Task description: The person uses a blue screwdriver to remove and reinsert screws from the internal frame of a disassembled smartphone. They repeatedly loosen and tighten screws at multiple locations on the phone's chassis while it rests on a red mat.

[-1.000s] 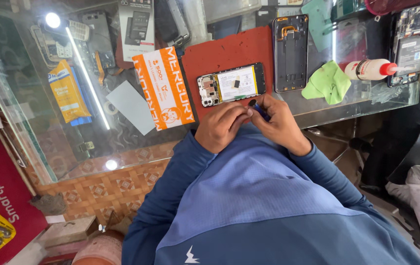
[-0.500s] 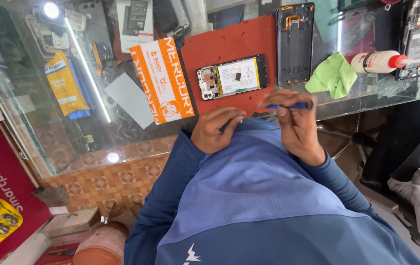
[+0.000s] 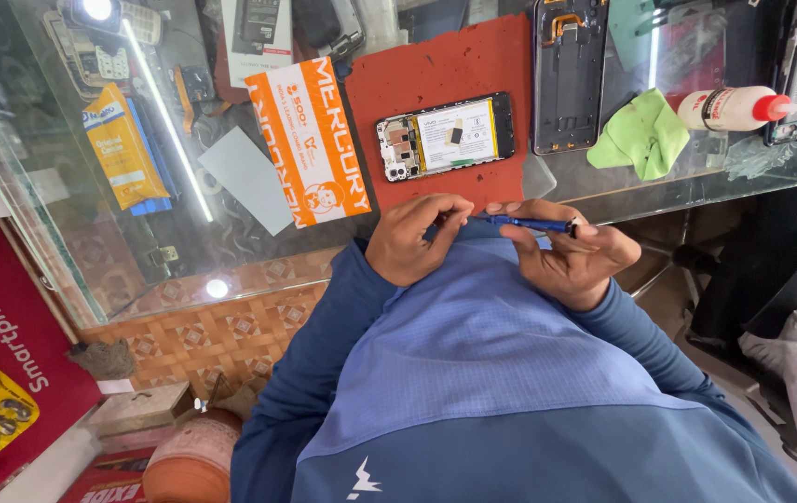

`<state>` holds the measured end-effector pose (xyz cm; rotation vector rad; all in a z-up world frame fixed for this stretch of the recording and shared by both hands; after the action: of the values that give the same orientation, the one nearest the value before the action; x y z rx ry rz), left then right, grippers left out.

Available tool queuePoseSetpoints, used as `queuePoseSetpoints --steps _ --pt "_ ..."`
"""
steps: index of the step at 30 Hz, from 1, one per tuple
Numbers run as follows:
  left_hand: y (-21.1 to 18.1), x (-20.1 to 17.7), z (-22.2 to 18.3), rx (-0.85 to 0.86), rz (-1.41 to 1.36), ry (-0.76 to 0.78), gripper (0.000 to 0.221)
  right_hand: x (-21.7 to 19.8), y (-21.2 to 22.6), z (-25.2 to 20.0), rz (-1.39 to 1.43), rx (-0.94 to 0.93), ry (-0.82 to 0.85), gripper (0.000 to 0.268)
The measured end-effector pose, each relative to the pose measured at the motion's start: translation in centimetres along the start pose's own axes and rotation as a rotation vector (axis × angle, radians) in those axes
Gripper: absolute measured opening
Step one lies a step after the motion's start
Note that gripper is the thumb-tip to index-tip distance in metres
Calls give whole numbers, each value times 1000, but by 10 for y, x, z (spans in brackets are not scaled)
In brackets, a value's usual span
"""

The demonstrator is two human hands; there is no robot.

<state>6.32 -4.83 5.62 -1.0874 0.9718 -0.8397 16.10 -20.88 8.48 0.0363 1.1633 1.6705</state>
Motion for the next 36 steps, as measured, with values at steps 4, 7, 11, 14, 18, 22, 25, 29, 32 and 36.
queuePoseSetpoints --steps 4,7,11,14,18,22,25,29,32,36 --pt "-4 0 3 61 81 15 14 0 0 2 -5 -56 34 62" --pt "-6 0 3 66 109 19 15 2 1 5 44 -102 11 61" --pt "-4 1 2 65 128 19 16 2 6 9 161 -80 64 61" --pt "-1 3 0 84 161 12 17 3 10 13 75 -82 286 71" --pt "5 4 -3 74 152 10 19 6 16 21 135 -277 304 83" --pt "4 3 -3 66 191 -9 16 10 14 24 102 -239 204 86" --pt "-1 -1 -1 94 201 -35 16 11 9 21 131 -172 139 88" --pt "-2 -3 1 52 199 -37 17 17 2 15 255 -140 117 82" --pt "-1 -5 0 69 212 -66 18 22 1 15 230 -199 152 77" --pt "-2 -7 3 106 221 -96 18 20 3 18 179 -197 181 77"
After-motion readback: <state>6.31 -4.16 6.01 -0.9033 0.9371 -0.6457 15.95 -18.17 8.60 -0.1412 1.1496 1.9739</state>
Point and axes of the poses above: each hand's wrist, its own z-axis towards the middle knuckle, its own x-axis out of the palm, y = z × x, the point moved 5 cm from there along z, towards the middle knuckle, and after that the axes turned 1 degree about -z, right-handed, at the moved point
